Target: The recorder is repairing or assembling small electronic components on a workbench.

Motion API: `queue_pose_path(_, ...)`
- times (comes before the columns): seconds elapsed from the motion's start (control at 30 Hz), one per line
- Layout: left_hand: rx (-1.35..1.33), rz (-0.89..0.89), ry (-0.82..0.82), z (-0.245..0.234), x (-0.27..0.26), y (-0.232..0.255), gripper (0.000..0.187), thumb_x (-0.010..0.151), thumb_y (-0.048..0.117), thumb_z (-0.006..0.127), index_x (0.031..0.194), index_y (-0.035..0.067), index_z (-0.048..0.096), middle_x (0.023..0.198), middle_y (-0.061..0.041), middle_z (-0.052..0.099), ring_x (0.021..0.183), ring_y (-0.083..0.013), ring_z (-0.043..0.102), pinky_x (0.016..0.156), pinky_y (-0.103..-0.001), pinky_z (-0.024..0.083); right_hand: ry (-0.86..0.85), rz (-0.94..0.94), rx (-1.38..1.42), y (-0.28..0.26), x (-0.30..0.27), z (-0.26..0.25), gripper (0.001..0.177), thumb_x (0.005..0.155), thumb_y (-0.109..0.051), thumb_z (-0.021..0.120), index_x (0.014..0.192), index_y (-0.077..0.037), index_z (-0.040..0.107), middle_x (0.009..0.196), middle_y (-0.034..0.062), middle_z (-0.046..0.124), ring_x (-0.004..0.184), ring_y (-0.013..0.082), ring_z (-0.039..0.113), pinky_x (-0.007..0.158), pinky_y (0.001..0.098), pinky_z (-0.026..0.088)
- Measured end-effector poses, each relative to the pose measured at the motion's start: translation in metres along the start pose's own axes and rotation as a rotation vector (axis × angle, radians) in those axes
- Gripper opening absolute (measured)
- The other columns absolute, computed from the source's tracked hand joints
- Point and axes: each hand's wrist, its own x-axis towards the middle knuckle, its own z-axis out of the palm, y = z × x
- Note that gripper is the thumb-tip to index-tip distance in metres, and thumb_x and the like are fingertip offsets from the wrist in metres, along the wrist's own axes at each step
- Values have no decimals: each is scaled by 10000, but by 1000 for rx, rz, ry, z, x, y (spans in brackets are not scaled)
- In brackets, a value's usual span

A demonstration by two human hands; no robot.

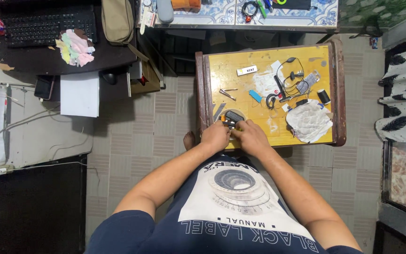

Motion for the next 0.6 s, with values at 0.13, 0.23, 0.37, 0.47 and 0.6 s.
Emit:
queue_pose_path(0.13,-95,-59,4,-8,0,6,229,838,173,661,1032,108,765,1098,-180,648,1026,-372,656,881,-484,539,-8,-18,-14,0,0,1,244,782,-143,700,1010,-172,784,1068,39,659,994,280,592,817,409,496)
queue_pose_path(0.23,-199,-65,40,-4,2,3,312,825,120,661,1124,57,723,1113,-203,648,1046,-390,649,924,-468,530,6,-23,6,1,-2,2,210,782,-139,705,979,-153,777,1062,32,665,994,275,597,827,406,496)
queue_pose_path(0.37,-226,46,119,5,5,-2,314,822,77,659,1123,6,717,1095,-235,652,1070,-416,635,966,-464,511,48,18,60,0,-6,1,196,802,-151,731,994,-134,770,1034,23,685,963,279,605,825,405,500)
queue_pose_path(0.47,-235,81,150,14,9,-3,284,862,66,638,1127,5,716,1088,-246,662,1065,-427,634,953,-476,506,86,40,76,-2,-8,-3,225,807,-158,752,1029,-125,762,1024,33,691,945,289,610,822,408,507)
queue_pose_path(0.6,-289,119,213,23,12,-3,300,882,62,630,1168,-3,690,1027,-248,680,1003,-441,641,893,-500,505,155,53,100,-6,-4,-7,319,784,-137,768,1101,-118,746,1032,45,692,929,297,617,825,409,517)
